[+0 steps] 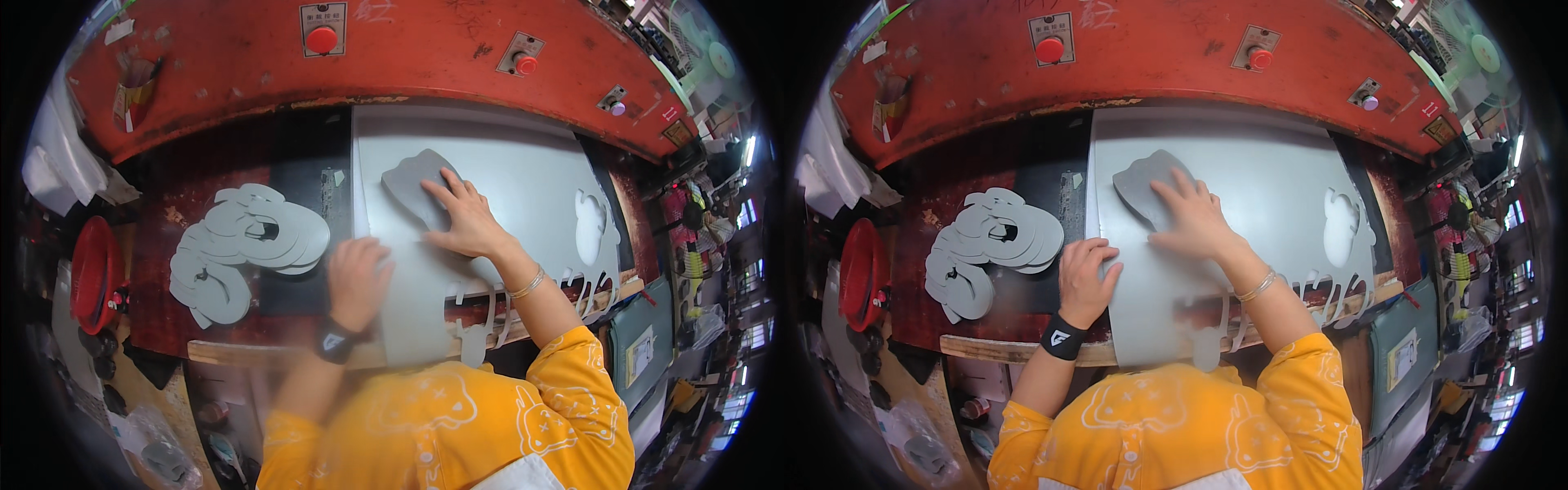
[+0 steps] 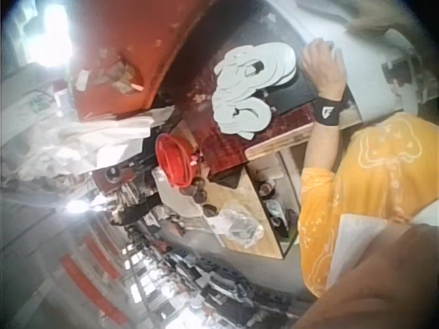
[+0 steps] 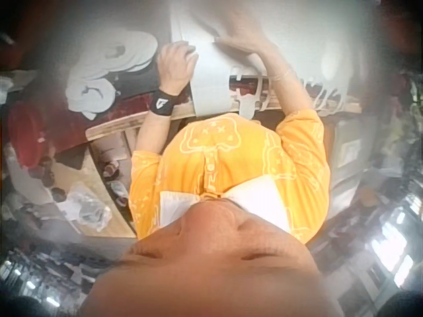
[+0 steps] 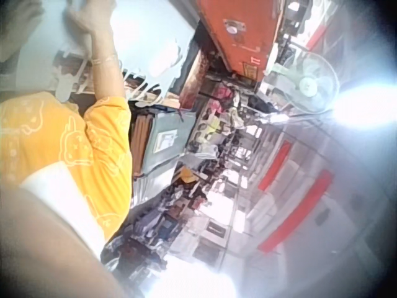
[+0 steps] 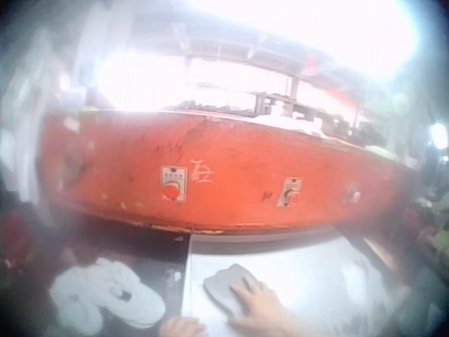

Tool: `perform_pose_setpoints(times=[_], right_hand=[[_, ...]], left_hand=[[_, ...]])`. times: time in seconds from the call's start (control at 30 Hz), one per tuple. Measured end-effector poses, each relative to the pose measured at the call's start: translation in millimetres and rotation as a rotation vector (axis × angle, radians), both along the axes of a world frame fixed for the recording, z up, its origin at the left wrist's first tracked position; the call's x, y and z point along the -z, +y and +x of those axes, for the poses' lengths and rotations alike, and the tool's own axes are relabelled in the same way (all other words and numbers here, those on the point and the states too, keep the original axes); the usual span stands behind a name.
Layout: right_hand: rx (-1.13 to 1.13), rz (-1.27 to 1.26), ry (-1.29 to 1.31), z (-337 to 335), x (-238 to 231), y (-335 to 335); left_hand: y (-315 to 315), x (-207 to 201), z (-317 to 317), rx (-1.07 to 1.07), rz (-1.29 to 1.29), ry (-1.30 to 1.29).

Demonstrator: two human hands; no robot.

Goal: The person repeatedly rubs a gray shoe insole against a white sheet on a red machine, then removes cut-out shapes from the sheet and places them aside. The person continues the cycle by feeding new sheets and rubbing additional insoles.

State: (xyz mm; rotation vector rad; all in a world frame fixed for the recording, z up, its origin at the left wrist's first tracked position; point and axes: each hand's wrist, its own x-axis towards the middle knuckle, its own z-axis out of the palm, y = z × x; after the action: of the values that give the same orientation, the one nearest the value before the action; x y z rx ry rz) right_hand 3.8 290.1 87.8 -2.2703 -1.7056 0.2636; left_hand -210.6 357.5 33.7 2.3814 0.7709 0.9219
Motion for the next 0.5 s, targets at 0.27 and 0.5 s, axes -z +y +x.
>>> perform_pose_setpoints(times=[0.27,0.5], right_hand=[[0.081,0.122,0.094,-18.4,6.5,-1.0],[0.122,0.247,0.017,-54.5,15.9,13.2]], left_hand=[[3.3,-1.2,-5.9,-0.001,-0.082,-0.021],[3.0,0.7,-6.2,-0.01,-0.108,-0.029]])
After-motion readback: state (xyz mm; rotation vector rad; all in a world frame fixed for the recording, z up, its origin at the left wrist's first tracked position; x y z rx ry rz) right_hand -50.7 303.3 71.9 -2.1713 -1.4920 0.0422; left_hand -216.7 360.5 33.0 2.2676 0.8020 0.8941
